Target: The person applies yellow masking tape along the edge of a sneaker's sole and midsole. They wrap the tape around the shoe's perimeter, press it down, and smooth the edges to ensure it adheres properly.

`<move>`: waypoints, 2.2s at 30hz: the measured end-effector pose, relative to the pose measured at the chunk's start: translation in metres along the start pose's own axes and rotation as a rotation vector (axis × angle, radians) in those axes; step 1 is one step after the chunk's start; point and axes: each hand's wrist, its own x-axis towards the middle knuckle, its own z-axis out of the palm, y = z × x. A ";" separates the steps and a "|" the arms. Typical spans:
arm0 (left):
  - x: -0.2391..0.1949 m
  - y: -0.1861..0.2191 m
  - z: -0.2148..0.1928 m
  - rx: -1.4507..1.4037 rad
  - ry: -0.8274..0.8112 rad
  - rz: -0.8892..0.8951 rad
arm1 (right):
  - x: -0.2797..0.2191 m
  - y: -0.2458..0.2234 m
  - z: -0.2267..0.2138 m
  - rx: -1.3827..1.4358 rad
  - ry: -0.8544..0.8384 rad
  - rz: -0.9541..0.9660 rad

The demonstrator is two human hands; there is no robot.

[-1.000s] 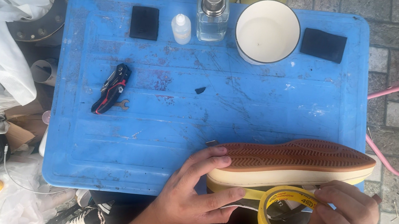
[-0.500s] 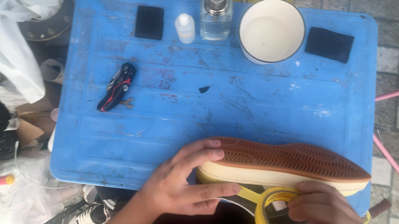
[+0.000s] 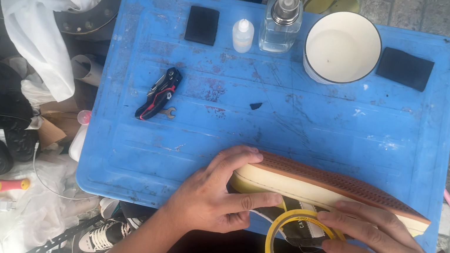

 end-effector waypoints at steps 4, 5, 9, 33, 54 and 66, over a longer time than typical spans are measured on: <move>-0.002 0.003 0.003 0.017 -0.031 -0.024 | -0.005 0.008 -0.002 0.078 0.023 -0.038; -0.002 0.003 0.002 0.019 -0.033 -0.022 | -0.006 0.010 -0.002 0.072 0.020 -0.057; -0.004 0.008 0.006 0.053 0.002 -0.027 | -0.009 0.017 -0.004 0.147 -0.003 -0.104; 0.019 0.046 0.016 -0.409 0.226 -0.529 | -0.024 0.021 0.010 0.156 0.234 -0.074; 0.028 0.030 0.008 -0.320 0.308 -0.380 | 0.009 -0.001 0.008 0.564 0.411 -0.237; 0.037 0.045 0.011 -0.085 0.327 -0.448 | 0.007 0.003 0.027 0.502 0.484 -0.278</move>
